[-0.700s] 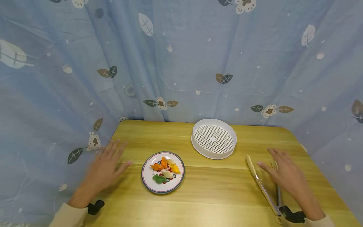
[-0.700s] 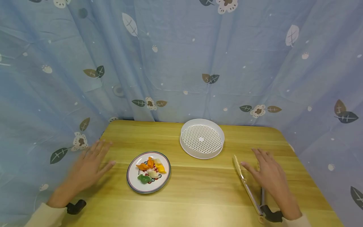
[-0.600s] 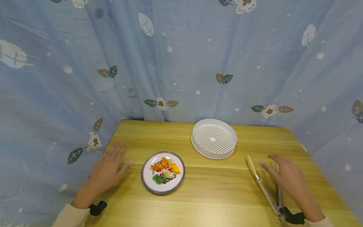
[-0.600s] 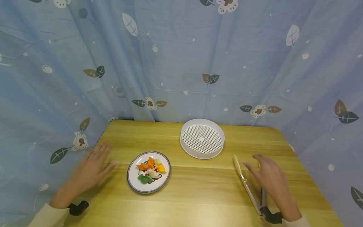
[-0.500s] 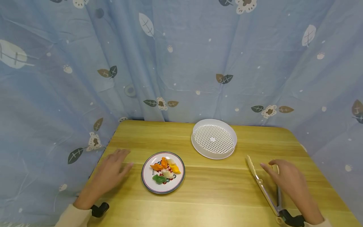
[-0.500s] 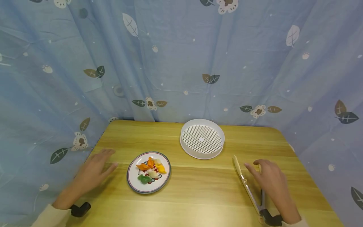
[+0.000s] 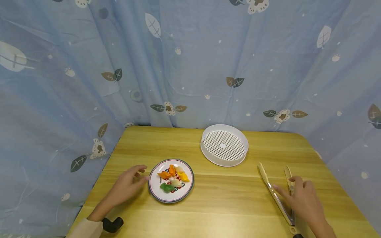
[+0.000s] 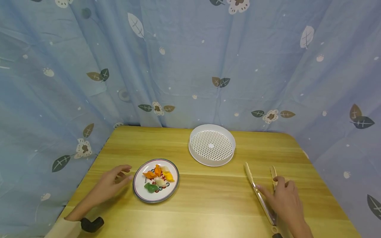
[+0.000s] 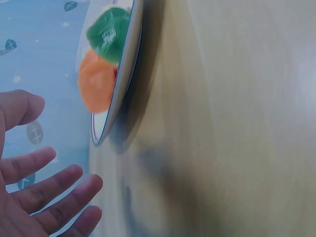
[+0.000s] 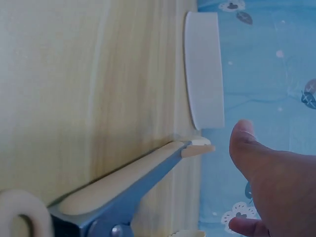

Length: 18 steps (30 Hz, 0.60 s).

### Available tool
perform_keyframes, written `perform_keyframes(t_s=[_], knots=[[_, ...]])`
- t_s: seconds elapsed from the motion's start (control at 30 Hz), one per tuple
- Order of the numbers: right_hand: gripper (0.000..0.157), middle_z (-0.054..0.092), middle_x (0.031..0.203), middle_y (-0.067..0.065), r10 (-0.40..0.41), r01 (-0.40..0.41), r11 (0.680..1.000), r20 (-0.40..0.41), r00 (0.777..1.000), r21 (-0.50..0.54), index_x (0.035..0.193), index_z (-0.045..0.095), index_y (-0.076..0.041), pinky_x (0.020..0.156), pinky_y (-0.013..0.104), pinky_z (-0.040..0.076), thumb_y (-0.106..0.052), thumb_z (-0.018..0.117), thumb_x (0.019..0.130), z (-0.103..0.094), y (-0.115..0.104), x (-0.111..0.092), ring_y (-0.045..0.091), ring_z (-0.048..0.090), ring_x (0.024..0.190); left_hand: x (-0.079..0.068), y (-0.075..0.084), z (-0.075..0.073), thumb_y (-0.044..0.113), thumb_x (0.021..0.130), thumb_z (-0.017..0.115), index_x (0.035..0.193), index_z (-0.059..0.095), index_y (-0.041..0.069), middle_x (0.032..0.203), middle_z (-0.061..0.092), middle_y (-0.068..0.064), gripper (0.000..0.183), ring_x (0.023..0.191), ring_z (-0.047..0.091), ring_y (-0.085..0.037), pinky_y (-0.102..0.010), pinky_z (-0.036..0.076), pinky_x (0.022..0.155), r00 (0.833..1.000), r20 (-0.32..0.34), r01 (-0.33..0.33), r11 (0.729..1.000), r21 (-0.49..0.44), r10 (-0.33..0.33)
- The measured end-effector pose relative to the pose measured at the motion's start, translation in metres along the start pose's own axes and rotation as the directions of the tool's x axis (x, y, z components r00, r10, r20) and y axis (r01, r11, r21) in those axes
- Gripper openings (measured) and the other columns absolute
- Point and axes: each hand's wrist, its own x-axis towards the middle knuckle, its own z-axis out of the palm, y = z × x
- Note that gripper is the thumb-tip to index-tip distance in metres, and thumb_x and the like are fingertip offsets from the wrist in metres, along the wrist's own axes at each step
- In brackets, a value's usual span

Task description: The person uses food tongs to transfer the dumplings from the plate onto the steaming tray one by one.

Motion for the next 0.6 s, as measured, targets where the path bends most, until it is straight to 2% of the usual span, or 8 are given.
perform_keyframes(t_s=[0.2,0.33,0.47,0.6], knots=[[0.098,0.049,0.096,0.034,-0.007,0.007,1.0,-0.006,1.0,-0.012,0.138,0.041,0.017,0.053,0.04,0.04,-0.069,0.058,0.095,0.005,0.003,-0.005,0.033,0.05,0.072,0.001,0.002,0.013,0.035,0.097,0.073,0.137,0.059,0.008,0.121,0.066,-0.008,0.05,0.097,0.066,-0.016,-0.038,0.053,0.083,0.992,0.07,0.116,0.988,-0.104,-0.109],[0.11,0.046,0.108,0.045,0.039,-0.038,0.999,0.051,0.998,-0.012,0.144,0.03,0.02,0.062,0.054,0.047,-0.073,0.056,0.093,0.009,0.005,-0.005,0.051,0.054,0.084,-0.001,0.005,0.018,0.036,0.095,0.077,0.138,0.059,0.012,0.119,0.064,-0.007,0.052,0.093,0.064,-0.015,-0.034,0.053,0.079,0.978,0.105,0.193,0.971,-0.143,-0.179],[0.122,0.034,0.125,0.057,0.086,-0.085,0.996,0.105,0.991,-0.014,0.148,0.014,0.024,0.073,0.069,0.045,-0.077,0.053,0.092,0.014,0.006,-0.003,0.07,0.046,0.104,-0.001,0.005,0.021,0.036,0.093,0.078,0.139,0.058,0.013,0.119,0.063,-0.008,0.056,0.091,0.063,-0.016,-0.033,0.052,0.074,0.967,0.117,0.246,0.953,-0.178,-0.227],[0.129,0.029,0.131,0.058,0.087,-0.087,0.996,0.103,0.991,-0.006,0.147,0.005,0.027,0.082,0.073,0.043,-0.077,0.055,0.09,0.019,0.009,-0.004,0.073,0.04,0.113,-0.001,0.003,0.023,0.039,0.091,0.079,0.14,0.057,0.013,0.119,0.062,-0.009,0.06,0.089,0.061,-0.018,-0.033,0.051,0.072,0.96,0.134,0.269,0.94,-0.21,-0.245]])
